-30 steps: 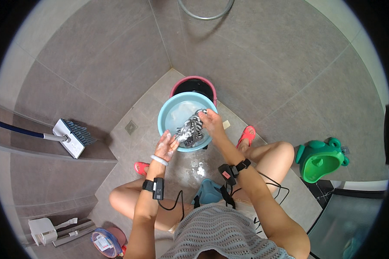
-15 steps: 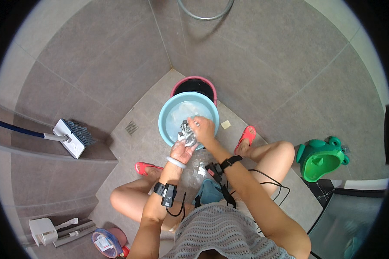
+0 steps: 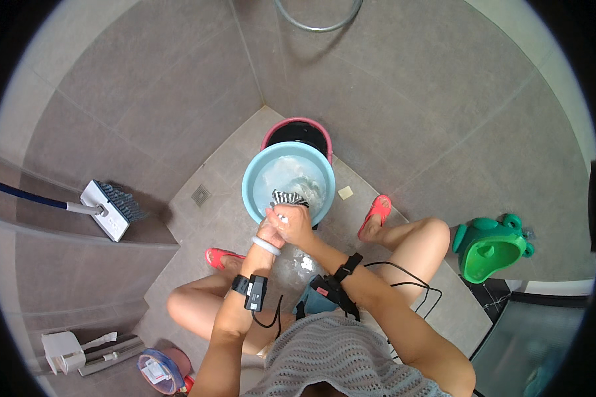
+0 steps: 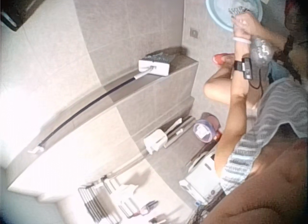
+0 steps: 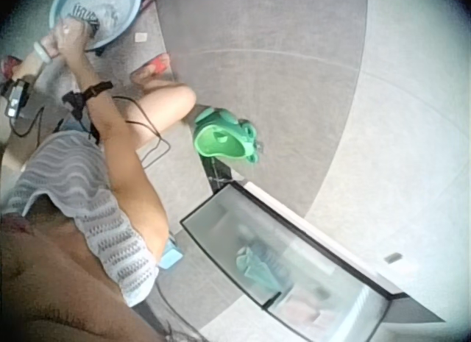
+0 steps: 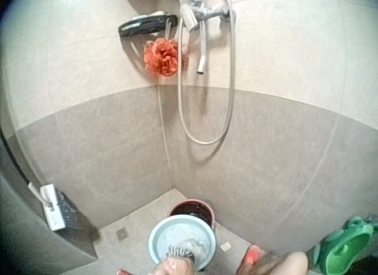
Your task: The person washes a striped garment by hand in a basin, applying soap and scrubbing the fabric before moving the basin to the shower area to continue.
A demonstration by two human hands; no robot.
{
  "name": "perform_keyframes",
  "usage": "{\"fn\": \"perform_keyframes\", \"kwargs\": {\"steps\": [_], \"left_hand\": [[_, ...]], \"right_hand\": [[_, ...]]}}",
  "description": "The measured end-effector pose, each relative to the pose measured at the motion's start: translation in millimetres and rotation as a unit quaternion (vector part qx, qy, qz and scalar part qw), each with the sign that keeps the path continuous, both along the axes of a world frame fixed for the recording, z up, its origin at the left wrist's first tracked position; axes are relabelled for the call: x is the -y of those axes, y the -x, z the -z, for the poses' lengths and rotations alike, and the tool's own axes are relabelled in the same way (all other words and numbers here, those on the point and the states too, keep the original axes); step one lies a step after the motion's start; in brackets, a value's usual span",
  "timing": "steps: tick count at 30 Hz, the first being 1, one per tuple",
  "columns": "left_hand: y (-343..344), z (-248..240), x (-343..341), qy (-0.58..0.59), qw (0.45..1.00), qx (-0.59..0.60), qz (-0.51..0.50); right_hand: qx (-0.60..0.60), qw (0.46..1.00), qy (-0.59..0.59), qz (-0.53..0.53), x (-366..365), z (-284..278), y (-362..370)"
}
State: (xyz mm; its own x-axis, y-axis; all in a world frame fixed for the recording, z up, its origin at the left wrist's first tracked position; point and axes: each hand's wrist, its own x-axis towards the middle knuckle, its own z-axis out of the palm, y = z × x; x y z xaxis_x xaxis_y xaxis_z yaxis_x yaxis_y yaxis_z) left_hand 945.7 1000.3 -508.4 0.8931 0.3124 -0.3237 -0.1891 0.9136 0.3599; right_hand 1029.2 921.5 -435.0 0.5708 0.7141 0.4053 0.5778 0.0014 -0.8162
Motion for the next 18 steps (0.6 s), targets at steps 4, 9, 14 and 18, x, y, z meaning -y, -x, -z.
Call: {"fn": "perform_keyframes", "kwargs": {"steps": [4,9,14,18], "left_hand": [[-11.4,-9.8,18.7,-0.014,0.999,-0.037,-0.005],[-10.1,-14.8,8.4,0.018,0.997,-0.081,-0.008],[-19.9,-1.5,5.6,0.056,0.996,-0.059,0.029],[-14.2,-39.3,21.3,-0.058,0.985,-0.16,0.01]], "right_hand": [[-0.009,0.995,0.07,0.073,-1.8,25.9,-48.4],[0.0,0.996,0.061,0.058,0.4,17.2,-17.2],[-0.047,0.997,0.029,0.056,4.2,31.2,-41.6],[0.013,0.985,0.12,0.124,6.0,39.3,-74.4]]}}
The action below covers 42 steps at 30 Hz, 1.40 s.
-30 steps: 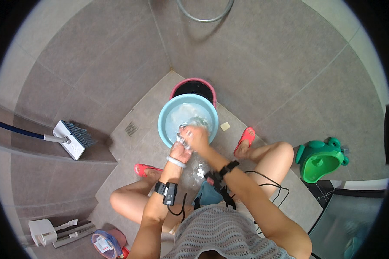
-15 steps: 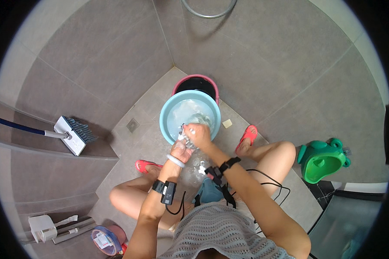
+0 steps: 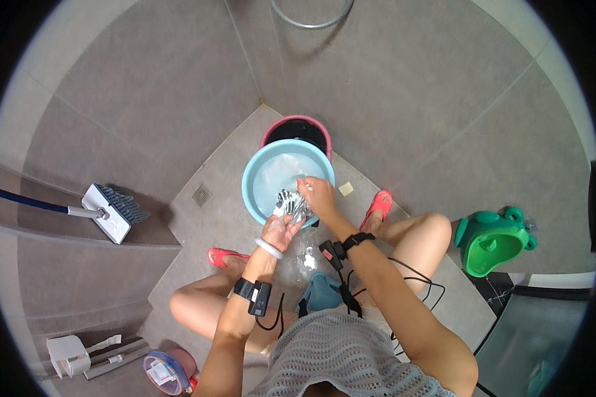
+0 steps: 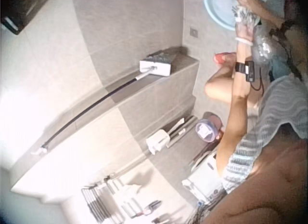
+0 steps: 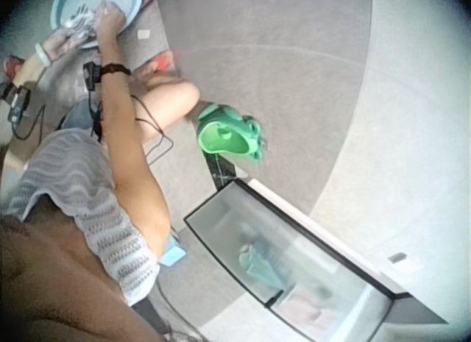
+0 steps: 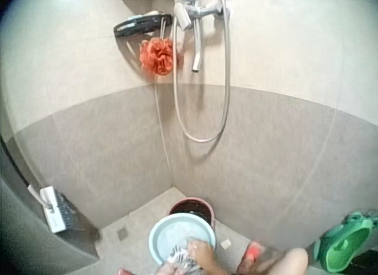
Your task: The person washes a striped garment by hand in a basin, applying soap and scrubbing the fabric before moving the basin to the shower area to continue.
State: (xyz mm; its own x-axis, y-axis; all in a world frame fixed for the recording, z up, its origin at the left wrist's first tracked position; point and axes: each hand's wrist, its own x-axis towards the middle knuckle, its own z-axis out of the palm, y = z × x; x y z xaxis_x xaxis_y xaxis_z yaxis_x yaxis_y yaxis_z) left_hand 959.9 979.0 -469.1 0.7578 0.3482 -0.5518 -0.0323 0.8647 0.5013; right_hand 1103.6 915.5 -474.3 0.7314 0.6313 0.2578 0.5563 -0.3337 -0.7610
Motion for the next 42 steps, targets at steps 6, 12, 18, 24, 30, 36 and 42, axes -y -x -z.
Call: {"fn": "perform_keyframes", "kwargs": {"steps": [6,12,18,24,30,36,42], "left_hand": [[5.6,-10.0,-20.2,-0.114,0.992,-0.032,0.031],[3.7,-16.4,-22.6,-0.368,0.923,-0.061,0.09],[5.2,18.4,-47.4,-0.43,0.898,-0.084,0.034],[-7.2,-13.6,-57.8,-0.317,0.946,-0.063,0.026],[-11.9,-41.9,-69.8,-0.045,0.988,0.135,-0.062],[-5.8,-57.0,-77.6,0.014,0.977,0.213,-0.017],[-5.6,-78.0,-64.8,0.025,0.976,0.214,0.023]], "right_hand": [[-0.244,0.954,-0.172,0.044,6.5,-23.4,-2.7],[-0.515,0.794,-0.291,-0.137,-9.7,-60.3,-0.8],[-0.495,0.807,-0.265,-0.184,-2.8,-58.2,-16.5],[-0.469,0.832,-0.117,-0.272,4.4,-53.6,-29.0],[-0.085,0.977,0.03,-0.196,16.3,-19.1,-10.9],[-0.214,0.957,0.019,-0.196,25.5,27.0,-19.7],[-0.051,0.975,-0.159,-0.148,0.8,-22.1,-2.8]]}}
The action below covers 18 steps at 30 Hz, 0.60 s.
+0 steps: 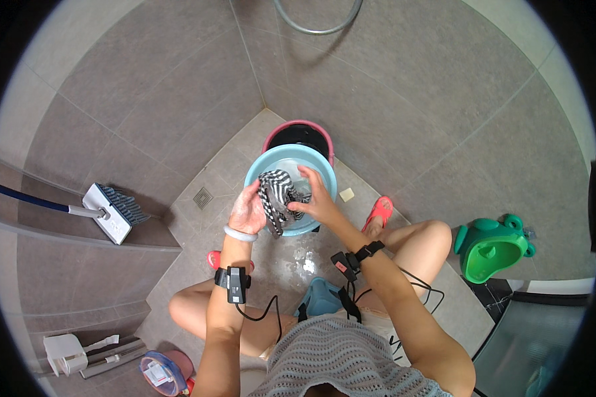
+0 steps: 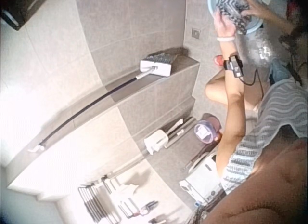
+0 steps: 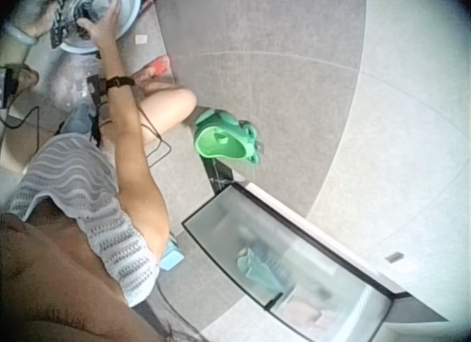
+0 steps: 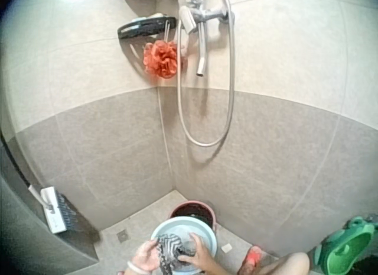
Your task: The person washes a striped garment by hand in a basin, applying soap and scrubbing the fabric before moving the basin to the shower area to continue.
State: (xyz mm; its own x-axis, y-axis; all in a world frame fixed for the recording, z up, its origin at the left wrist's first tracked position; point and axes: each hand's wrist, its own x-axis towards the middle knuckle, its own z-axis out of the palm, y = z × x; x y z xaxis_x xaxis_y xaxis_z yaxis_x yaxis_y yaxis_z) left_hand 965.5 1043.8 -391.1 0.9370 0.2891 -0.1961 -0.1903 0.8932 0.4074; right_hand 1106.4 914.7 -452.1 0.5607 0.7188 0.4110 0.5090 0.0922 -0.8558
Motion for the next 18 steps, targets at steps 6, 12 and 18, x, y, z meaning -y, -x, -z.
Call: {"fn": "perform_keyframes", "kwargs": {"steps": [6,12,18], "left_hand": [[-1.9,11.6,-7.8,-0.106,0.994,-0.014,-0.027],[4.7,60.7,-6.6,-0.011,0.997,-0.049,-0.056],[-13.2,96.0,23.6,-0.001,0.979,-0.178,-0.101]], "right_hand": [[-0.25,0.936,0.061,-0.239,3.1,7.8,-9.8],[-0.419,0.904,-0.042,-0.074,2.8,3.6,8.3],[-0.054,0.992,-0.095,0.062,-11.2,-38.9,67.8]]}}
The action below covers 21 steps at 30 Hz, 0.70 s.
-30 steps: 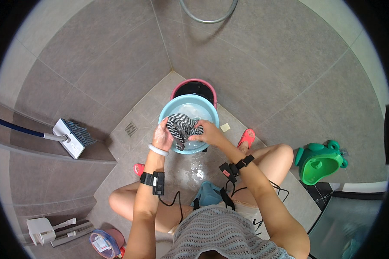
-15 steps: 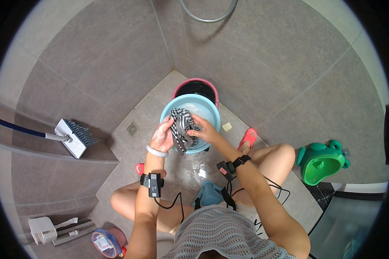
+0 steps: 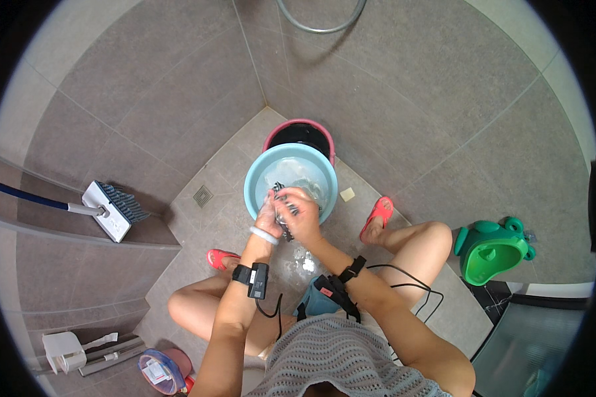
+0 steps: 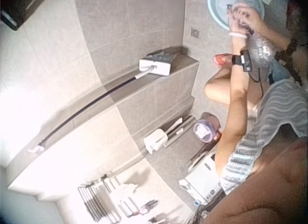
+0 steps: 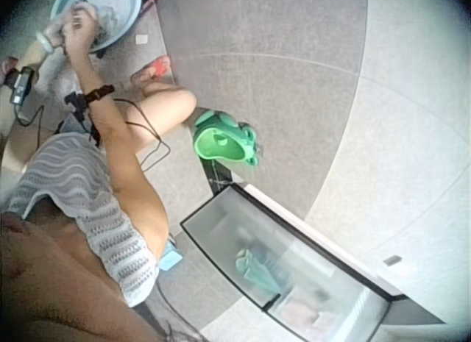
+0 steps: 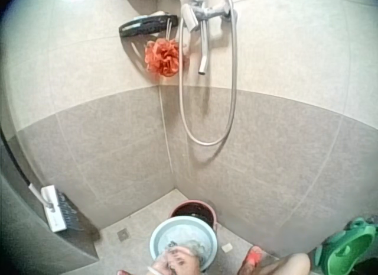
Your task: The person washes a striped garment by hand in a basin, applying soap and scrubbing the fabric before moving the basin to the shower area to continue.
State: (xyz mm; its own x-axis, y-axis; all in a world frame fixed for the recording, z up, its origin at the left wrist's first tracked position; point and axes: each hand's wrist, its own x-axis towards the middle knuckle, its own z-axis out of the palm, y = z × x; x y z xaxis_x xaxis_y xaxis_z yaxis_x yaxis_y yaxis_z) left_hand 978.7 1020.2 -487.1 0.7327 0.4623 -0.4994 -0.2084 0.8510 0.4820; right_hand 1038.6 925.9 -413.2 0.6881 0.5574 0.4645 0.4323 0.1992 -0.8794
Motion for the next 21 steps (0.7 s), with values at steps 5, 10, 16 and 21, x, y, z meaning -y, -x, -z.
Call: {"fn": "perform_keyframes", "kwargs": {"steps": [5,10,16,21], "left_hand": [[-4.6,-44.9,32.6,-0.034,0.997,-0.053,0.04],[-12.1,-27.9,25.7,0.06,0.996,0.004,0.058],[-5.2,-2.3,16.4,0.082,0.986,0.123,0.075],[2.4,-11.9,12.3,0.06,0.979,0.171,0.091]], "right_hand": [[0.126,0.986,0.108,0.034,-5.7,12.4,-15.5],[0.136,0.96,0.229,0.09,-11.5,26.2,-35.9],[0.142,0.98,0.139,0.01,-10.0,19.1,-33.5],[0.114,0.989,0.095,0.003,-14.1,13.6,-29.9]]}}
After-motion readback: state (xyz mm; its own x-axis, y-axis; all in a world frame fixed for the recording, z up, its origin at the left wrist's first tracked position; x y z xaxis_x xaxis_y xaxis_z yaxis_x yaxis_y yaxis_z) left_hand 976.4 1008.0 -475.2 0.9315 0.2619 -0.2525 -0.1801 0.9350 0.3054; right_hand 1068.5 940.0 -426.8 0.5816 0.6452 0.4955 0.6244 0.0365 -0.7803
